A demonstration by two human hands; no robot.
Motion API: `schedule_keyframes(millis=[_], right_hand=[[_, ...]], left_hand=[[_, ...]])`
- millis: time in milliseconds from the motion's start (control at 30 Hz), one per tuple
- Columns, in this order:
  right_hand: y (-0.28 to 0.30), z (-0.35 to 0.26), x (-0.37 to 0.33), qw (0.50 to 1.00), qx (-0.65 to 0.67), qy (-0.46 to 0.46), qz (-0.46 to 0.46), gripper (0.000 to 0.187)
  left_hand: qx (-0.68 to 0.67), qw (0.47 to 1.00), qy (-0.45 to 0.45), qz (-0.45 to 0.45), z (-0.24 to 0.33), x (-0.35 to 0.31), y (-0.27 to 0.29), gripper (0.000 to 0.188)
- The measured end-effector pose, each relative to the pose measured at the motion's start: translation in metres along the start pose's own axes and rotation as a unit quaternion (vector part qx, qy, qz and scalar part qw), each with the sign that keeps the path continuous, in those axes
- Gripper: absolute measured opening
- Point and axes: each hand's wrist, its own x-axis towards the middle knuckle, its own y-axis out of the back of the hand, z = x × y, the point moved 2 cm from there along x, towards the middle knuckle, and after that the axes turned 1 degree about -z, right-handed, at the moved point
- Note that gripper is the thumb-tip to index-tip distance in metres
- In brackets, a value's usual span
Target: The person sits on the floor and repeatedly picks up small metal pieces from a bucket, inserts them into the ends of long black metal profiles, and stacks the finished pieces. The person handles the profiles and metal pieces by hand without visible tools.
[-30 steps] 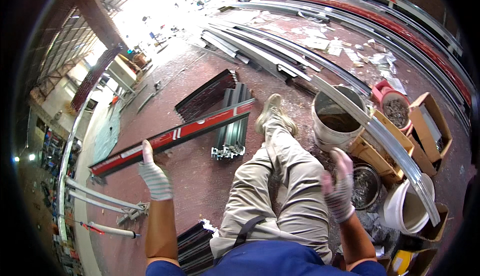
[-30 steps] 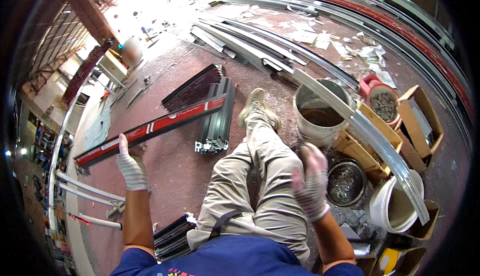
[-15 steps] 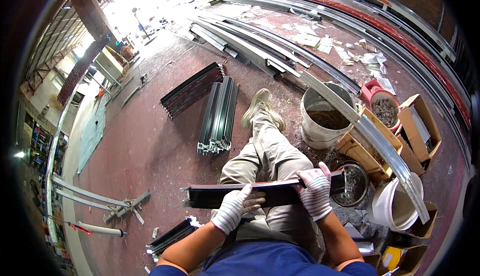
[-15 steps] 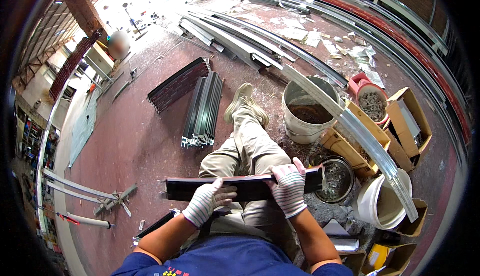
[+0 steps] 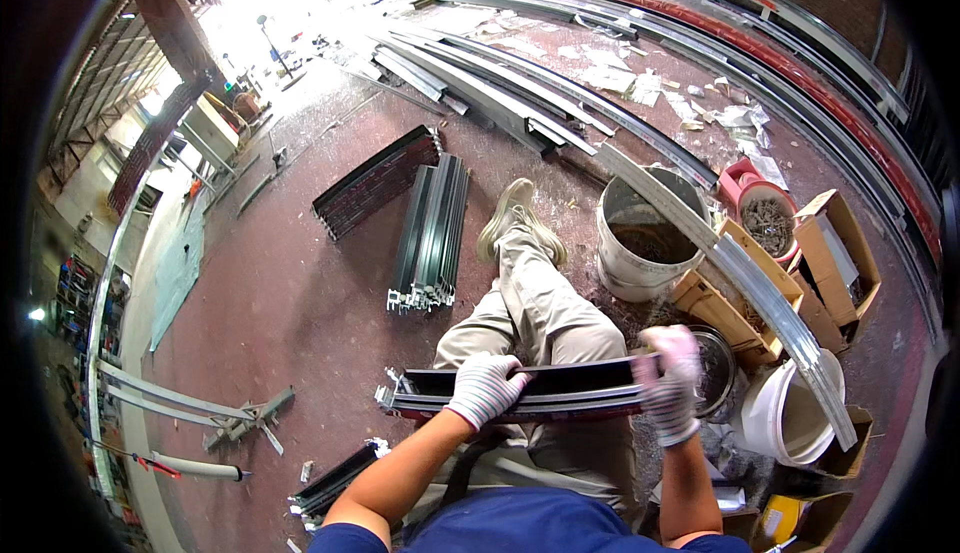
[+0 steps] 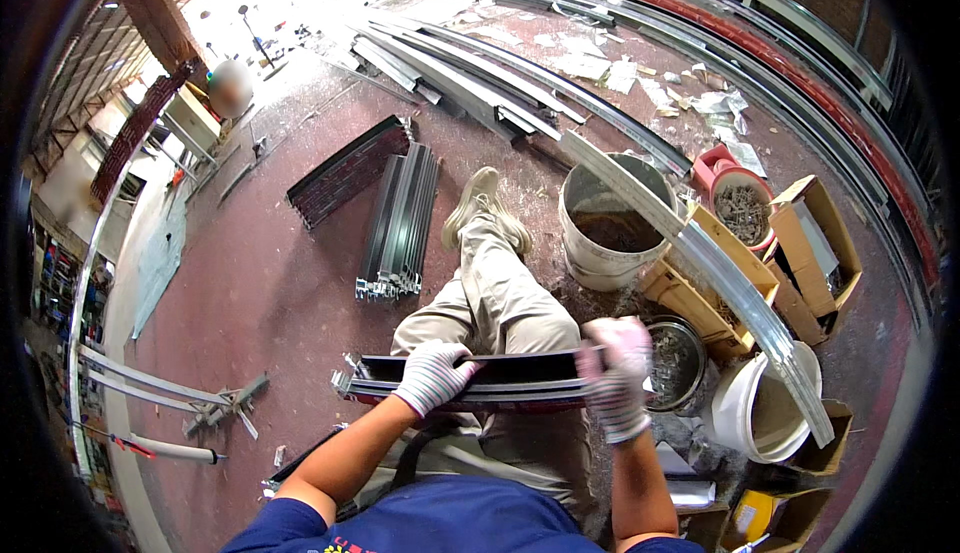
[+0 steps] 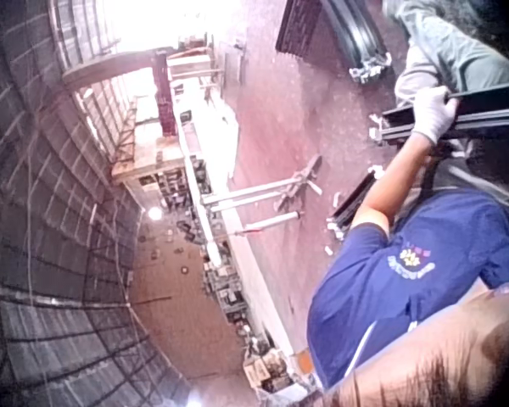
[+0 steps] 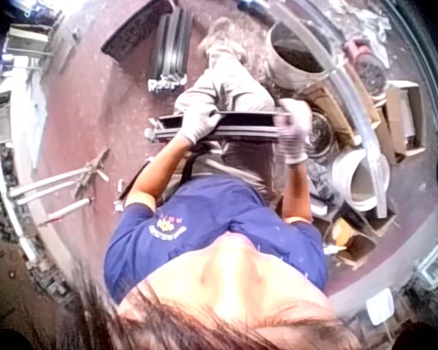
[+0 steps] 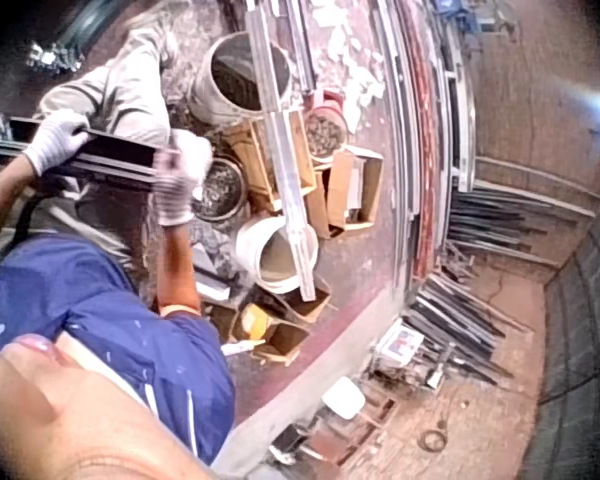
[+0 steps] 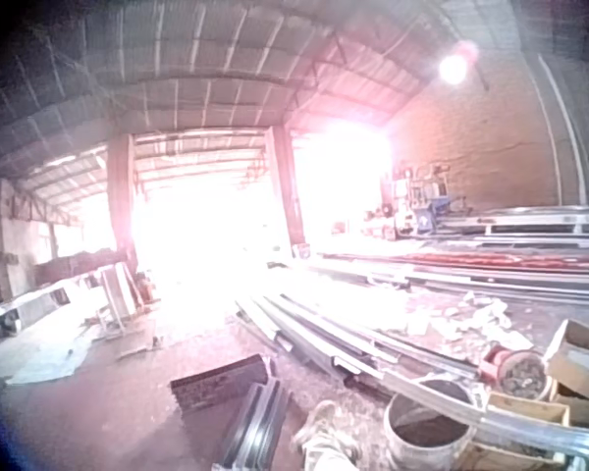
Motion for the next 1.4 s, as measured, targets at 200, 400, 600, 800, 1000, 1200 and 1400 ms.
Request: schedule_keyframes(millis=[200, 400, 600, 800, 1000, 1200, 1400], right_hand=[[0.021, 0.196, -0.098, 0.911, -0.136, -0.386, 0.058, 0.028], [-0.041, 0.319, -0.254, 0.803, -0.298, -0.457, -0.241, 0.047], [-0.059, 0.332, -0.252, 0.685, -0.294, -0.596, -0.298, 0.037], [-0.033, 0.337, -0.245, 0.716, -0.252, -0.581, -0.293, 0.031], [0.001, 0.322, -0.257, 0.818, -0.188, -0.543, 0.021, 0.028], [0.020, 0.311, -0.241, 0.805, 0.125, -0.561, 0.150, 0.021], [0.042, 0.251, -0.191, 0.802, 0.230, -0.533, 0.136, 0.024]], left_hand=[[-0.005, 0.999, -0.018, 0.027, -0.024, -0.006, 0.014, 0.025], [-0.015, 0.998, -0.031, 0.054, -0.022, 0.002, 0.005, 0.021], [0.008, 1.000, 0.005, 0.027, -0.033, 0.001, -0.010, 0.024], [-0.006, 0.999, -0.011, 0.039, -0.030, 0.001, -0.009, 0.021], [-0.024, 0.996, -0.046, 0.073, -0.027, -0.001, -0.007, 0.019], [-0.028, 0.998, 0.016, 0.049, -0.038, -0.005, -0.014, 0.025], [-0.012, 0.999, 0.029, 0.039, -0.033, -0.006, -0.012, 0.027]])
